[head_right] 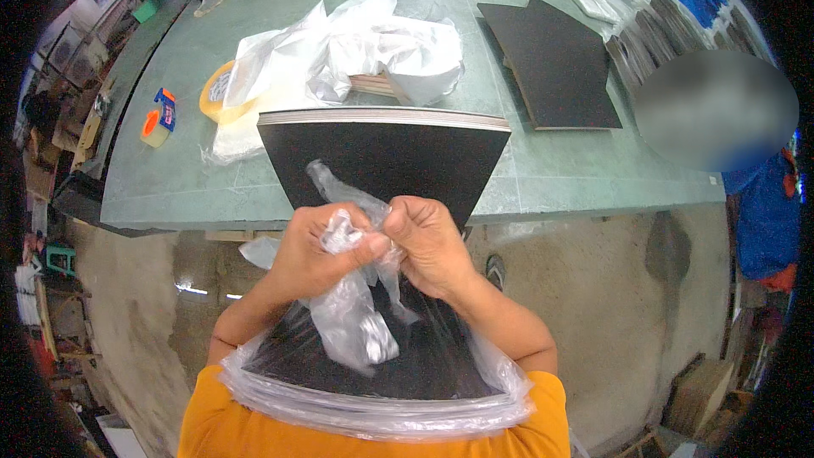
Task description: The person places black boards into clear plastic bags one at a time, smoothing the bag over each board before setting it aside.
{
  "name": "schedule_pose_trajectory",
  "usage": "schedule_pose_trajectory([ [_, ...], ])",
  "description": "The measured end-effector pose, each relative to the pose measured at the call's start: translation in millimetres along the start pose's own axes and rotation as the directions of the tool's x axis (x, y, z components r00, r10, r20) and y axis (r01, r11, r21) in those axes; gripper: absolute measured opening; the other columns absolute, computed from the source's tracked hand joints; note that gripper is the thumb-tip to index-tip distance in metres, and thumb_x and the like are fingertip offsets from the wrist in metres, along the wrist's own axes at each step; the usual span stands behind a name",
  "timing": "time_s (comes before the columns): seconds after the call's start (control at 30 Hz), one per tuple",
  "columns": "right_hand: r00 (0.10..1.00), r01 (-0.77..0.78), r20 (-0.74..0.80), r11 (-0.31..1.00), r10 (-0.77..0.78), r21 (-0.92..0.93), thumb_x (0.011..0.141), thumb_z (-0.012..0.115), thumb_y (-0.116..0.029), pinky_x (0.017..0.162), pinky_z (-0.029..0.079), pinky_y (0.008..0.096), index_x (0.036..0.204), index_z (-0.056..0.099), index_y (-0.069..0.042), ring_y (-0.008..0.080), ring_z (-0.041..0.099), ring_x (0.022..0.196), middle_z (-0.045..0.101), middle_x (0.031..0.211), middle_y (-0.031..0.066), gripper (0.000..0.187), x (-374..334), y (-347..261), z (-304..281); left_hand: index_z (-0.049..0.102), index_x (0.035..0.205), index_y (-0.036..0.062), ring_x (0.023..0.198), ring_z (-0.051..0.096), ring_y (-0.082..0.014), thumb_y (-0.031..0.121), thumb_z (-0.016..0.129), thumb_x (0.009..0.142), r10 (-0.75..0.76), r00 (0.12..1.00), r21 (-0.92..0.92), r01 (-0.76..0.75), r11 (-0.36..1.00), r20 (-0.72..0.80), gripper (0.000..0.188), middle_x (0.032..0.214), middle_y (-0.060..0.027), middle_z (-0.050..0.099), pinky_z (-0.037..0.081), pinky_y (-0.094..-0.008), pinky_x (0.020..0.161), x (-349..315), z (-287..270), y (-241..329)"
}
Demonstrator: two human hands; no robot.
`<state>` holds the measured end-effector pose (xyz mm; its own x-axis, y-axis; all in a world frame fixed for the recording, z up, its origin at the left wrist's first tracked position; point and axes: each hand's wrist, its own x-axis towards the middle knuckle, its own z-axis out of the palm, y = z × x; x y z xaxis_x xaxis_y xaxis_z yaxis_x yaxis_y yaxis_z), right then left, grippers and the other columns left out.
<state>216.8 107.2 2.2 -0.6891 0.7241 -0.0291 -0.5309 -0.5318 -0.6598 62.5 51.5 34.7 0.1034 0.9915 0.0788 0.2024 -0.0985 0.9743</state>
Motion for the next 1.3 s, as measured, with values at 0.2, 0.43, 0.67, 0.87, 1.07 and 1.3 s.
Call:
schedule_pose_trajectory([
  [0.2,1.0,0.01,-0.021,0.989,-0.013,-0.148,0.083,0.053,-0.023,0.05,0.043,0.0232,0.068,0.05,-0.004,0.0125,0.052,0.054,0.054,0.063,0.0075,0.025,-22.5,-31.7,-23.9,0.056,0.073,0.0019,0.059,0.049,-0.0121,0.014,0.058,0.077,-0.12,0.899,0.298,0.262,0.918,-0.421,0.013,0.064,-0.0045,0.055,0.041,-0.026,0.056,-21.4,-92.8,-42.4],
  [0.43,0.854,0.52,0.447,0.414,-0.266,-0.747,0.067,0.07,-0.015,0.079,0.038,0.0291,0.077,0.064,-0.004,0.0176,0.048,0.091,0.048,0.101,0.0091,0.015,-16.6,-40.5,11.5,0.056,0.084,0.005,0.074,0.059,-0.0242,0.023,0.068,0.068,0.302,0.937,0.478,-0.351,0.805,0.179,0.027,0.081,-0.0134,0.058,0.046,-0.0319,0.062,-9.5,-6.1,31.4],
  [0.67,0.96,0.277,0.213,0.498,-0.183,-0.822,0.072,0.064,-0.019,0.078,0.041,0.0306,0.087,0.056,-0.001,0.0187,0.053,0.089,0.053,0.097,0.0109,0.025,-1.8,-40.5,10.4,0.055,0.082,0.0014,0.057,0.052,-0.0093,0.026,0.058,0.08,0.044,0.991,0.041,-0.049,0.998,0.129,0.025,0.064,-0.0052,0.056,0.041,-0.0258,0.052,1.7,-13.1,27.6],
  [0.87,0.732,-0.01,0.465,0.69,0.498,-0.724,0.084,0.049,-0.026,0.057,0.046,0.0284,0.074,0.055,-0.002,0.0133,0.056,0.063,0.058,0.067,0.0076,0.027,-2.0,-28.6,-1.6,0.055,0.081,0.0035,0.065,0.053,-0.0094,0.023,0.049,0.085,-0.159,0.975,-0.473,0.214,0.855,0.154,0.021,0.067,-0.0019,0.057,0.043,-0.0246,0.063,16.8,-33.5,21.0],
  [1.07,0.689,0.006,0.481,0.659,0.542,-0.752,0.085,0.046,-0.033,0.071,0.045,0.0334,0.091,0.055,0.0,0.0187,0.056,0.081,0.058,0.087,0.0128,0.035,-5.4,-56.6,-5.7,0.06,0.086,0.0003,0.071,0.059,-0.0158,0.021,0.055,0.081,0.084,0.785,-0.168,0.026,0.985,0.614,0.022,0.076,-0.0085,0.062,0.046,-0.0296,0.069,8.2,-73.3,-0.1],
  [1.3,0.831,0.473,0.132,-0.563,0.54,-0.677,0.069,0.06,-0.032,0.066,0.047,0.0359,0.086,0.06,-0.002,0.0264,0.06,0.075,0.06,0.078,0.018,0.034,-25.1,-51.2,-38.3,0.054,0.082,-0.0008,0.07,0.058,-0.0303,0.015,0.053,0.077,-0.188,0.5,0.388,-0.334,0.859,0.845,0.016,0.069,-0.0139,0.058,0.046,-0.0377,0.063,-4.8,-58.3,35.0],
])
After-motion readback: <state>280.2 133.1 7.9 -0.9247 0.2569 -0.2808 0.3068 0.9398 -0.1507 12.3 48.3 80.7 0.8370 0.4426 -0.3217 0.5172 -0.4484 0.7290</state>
